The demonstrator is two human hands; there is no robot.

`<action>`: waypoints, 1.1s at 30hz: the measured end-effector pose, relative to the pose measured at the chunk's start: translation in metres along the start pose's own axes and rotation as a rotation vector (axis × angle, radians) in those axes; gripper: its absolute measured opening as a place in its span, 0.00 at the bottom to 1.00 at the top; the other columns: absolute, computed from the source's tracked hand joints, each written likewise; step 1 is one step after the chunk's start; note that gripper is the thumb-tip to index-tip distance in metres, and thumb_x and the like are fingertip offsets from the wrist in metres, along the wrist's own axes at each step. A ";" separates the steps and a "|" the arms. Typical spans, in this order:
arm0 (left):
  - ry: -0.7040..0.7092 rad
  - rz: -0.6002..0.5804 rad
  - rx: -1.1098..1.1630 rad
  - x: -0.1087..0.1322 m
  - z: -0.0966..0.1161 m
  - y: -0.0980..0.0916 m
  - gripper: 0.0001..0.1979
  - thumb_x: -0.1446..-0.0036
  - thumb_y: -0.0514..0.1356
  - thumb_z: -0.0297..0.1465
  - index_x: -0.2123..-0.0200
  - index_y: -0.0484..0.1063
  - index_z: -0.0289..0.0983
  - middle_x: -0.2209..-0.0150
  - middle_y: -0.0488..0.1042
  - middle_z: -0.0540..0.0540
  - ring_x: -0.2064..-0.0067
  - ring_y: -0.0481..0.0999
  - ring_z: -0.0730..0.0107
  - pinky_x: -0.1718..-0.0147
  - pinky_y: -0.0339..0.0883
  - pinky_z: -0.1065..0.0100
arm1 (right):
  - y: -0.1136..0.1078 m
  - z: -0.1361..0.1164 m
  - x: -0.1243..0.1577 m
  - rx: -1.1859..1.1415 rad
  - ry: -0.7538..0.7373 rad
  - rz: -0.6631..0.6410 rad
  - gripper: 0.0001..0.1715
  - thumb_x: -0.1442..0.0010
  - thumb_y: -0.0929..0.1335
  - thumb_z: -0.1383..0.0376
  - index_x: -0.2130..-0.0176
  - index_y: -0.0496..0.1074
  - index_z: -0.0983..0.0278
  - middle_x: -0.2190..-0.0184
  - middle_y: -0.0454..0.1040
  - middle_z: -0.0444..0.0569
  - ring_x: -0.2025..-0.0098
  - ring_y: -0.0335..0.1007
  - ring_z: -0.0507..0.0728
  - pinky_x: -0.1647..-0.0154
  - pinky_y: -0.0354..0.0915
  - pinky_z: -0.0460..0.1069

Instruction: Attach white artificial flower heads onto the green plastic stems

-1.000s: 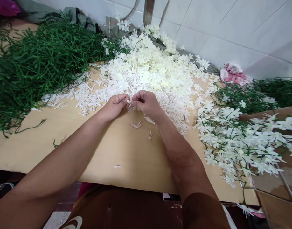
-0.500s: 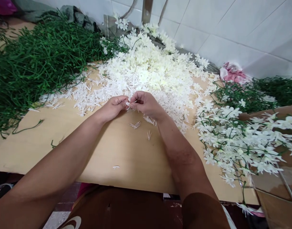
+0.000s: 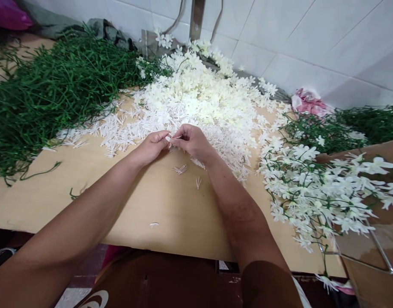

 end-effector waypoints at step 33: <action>0.083 0.010 0.006 -0.004 -0.007 -0.009 0.23 0.46 0.58 0.49 0.80 0.62 0.36 0.81 0.58 0.54 0.76 0.54 0.77 0.74 0.50 0.71 | 0.005 0.012 -0.001 -0.255 0.059 0.003 0.27 0.65 0.80 0.53 0.74 0.68 0.64 0.78 0.74 0.40 0.76 0.68 0.47 0.71 0.67 0.44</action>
Point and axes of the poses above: each hand's wrist, its own x-axis away from the middle knuckle, its own y-axis out of the palm, z = x × y, the point moved 4 cm from there along -x, towards the middle knuckle
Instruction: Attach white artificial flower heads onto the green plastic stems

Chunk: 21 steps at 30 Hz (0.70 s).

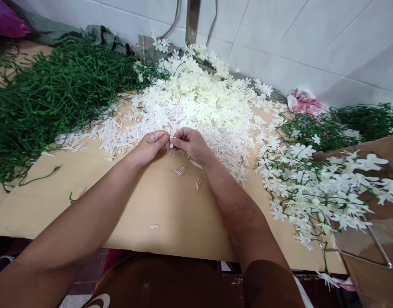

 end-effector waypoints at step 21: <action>0.111 0.061 0.016 -0.005 0.001 0.008 0.21 0.44 0.58 0.48 0.72 0.73 0.35 0.73 0.68 0.48 0.70 0.66 0.72 0.68 0.61 0.70 | -0.017 -0.048 0.025 0.435 -0.132 0.129 0.19 0.56 0.77 0.58 0.75 0.67 0.63 0.80 0.70 0.42 0.79 0.66 0.49 0.76 0.65 0.47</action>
Point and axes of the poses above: each hand's wrist, its own x-axis away from the middle knuckle, its own y-axis out of the palm, z = x × y, the point moved 4 cm from there along -x, towards the middle knuckle
